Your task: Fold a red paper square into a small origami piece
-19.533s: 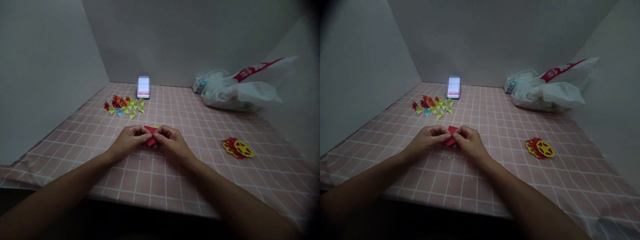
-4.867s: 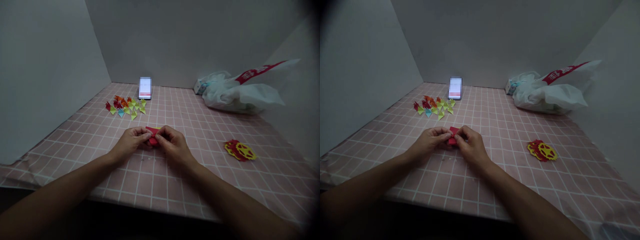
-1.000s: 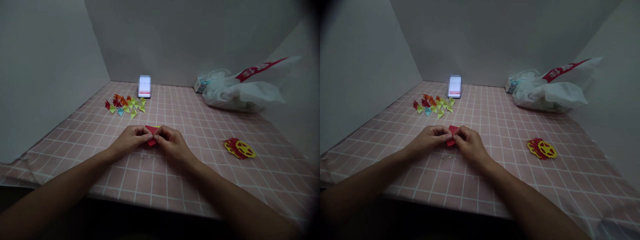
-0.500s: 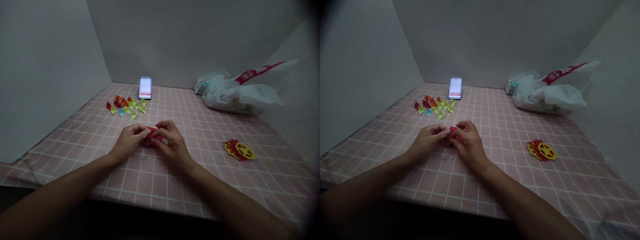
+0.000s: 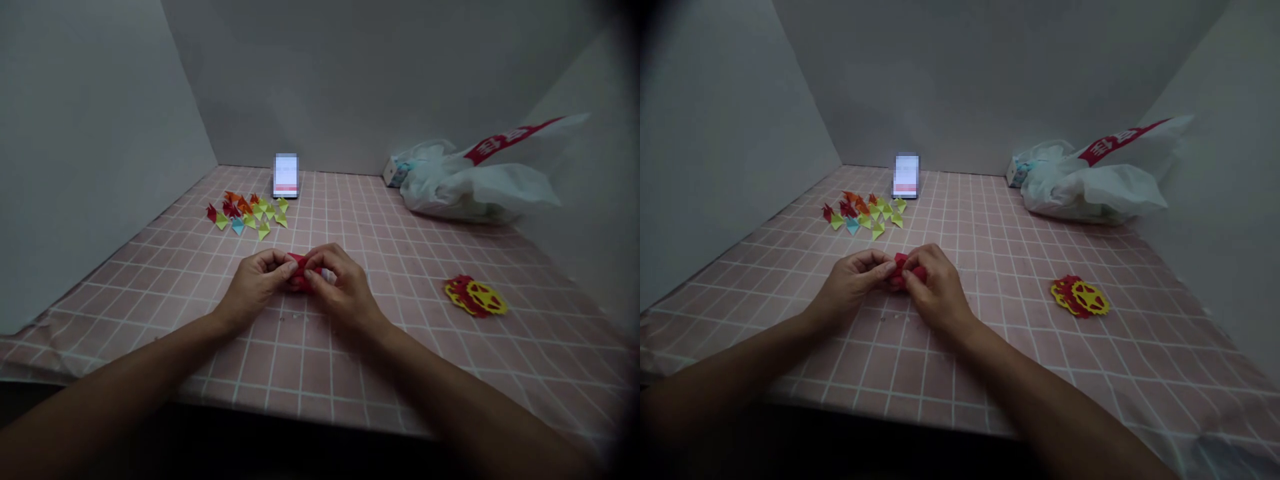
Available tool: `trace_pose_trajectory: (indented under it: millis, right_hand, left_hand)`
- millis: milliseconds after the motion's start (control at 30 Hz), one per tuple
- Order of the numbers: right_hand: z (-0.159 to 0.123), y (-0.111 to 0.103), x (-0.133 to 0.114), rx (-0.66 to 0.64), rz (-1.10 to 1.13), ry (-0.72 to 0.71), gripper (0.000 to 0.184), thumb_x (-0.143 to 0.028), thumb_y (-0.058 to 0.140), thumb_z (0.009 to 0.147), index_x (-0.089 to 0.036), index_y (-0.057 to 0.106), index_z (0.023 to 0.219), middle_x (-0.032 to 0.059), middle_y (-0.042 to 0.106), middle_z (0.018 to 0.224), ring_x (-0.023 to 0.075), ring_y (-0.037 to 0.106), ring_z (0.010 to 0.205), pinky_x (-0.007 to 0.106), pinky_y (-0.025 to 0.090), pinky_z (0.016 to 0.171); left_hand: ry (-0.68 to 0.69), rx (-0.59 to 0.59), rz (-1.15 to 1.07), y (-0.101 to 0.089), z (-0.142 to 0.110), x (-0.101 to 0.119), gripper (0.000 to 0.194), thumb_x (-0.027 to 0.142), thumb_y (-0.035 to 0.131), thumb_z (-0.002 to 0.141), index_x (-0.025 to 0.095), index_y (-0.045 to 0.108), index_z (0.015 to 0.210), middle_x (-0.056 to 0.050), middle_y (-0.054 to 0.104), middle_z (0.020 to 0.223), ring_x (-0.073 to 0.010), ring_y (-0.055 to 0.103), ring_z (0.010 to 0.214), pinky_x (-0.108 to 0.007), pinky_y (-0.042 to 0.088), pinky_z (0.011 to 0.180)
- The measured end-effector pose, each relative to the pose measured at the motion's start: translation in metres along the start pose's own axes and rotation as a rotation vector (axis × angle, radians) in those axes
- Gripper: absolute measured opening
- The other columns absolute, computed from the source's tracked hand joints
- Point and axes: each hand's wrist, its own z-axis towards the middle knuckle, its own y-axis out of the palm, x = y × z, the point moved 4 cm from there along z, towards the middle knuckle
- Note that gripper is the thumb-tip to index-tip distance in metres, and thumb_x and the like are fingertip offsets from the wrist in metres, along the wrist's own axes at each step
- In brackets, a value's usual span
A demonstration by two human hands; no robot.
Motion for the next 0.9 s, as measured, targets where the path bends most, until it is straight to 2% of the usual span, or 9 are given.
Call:
trace_pose_trajectory:
  millis: [100, 400, 700, 900]
  right_hand:
    - [0.000, 0.000, 0.000, 0.023, -0.011, 0.031, 0.015, -0.006, 0.055, 0.082, -0.020, 0.057, 0.076, 0.0037, 0.061, 0.088, 0.0178, 0.059, 0.084, 0.034, 0.047, 0.079]
    - [-0.006, 0.004, 0.005, 0.034, 0.077, 0.259, 0.008, -0.014, 0.055, 0.082, -0.019, 0.059, 0.077, 0.0030, 0.062, 0.081, 0.0170, 0.057, 0.076, 0.032, 0.045, 0.070]
    - [-0.006, 0.004, 0.010, 0.072, 0.141, 0.294, 0.005, -0.017, 0.057, 0.080, -0.019, 0.058, 0.076, 0.0021, 0.062, 0.078, 0.0161, 0.057, 0.072, 0.030, 0.046, 0.065]
    - [-0.006, 0.005, 0.010, 0.054, 0.113, 0.282, 0.006, -0.016, 0.058, 0.081, -0.020, 0.058, 0.076, 0.0021, 0.062, 0.078, 0.0163, 0.057, 0.074, 0.030, 0.047, 0.067]
  left_hand:
    - [0.024, 0.003, 0.013, 0.002, -0.002, 0.001, 0.020, 0.029, 0.082, 0.074, 0.014, 0.069, 0.079, 0.000, 0.072, 0.073, -0.0115, 0.068, 0.065, -0.024, 0.057, 0.067]
    - [0.093, 0.003, 0.096, 0.000, -0.005, 0.001, 0.017, 0.028, 0.079, 0.078, 0.015, 0.069, 0.080, -0.001, 0.073, 0.075, -0.0116, 0.067, 0.068, -0.023, 0.057, 0.069]
    - [0.061, 0.002, 0.076, 0.003, -0.007, 0.003, 0.020, 0.027, 0.083, 0.073, 0.014, 0.070, 0.079, 0.000, 0.073, 0.076, -0.0112, 0.068, 0.068, -0.023, 0.057, 0.068]
    - [0.048, 0.033, 0.086, 0.001, -0.005, 0.001, 0.018, 0.027, 0.081, 0.075, 0.014, 0.068, 0.078, -0.001, 0.074, 0.072, -0.0106, 0.067, 0.066, -0.022, 0.055, 0.068]
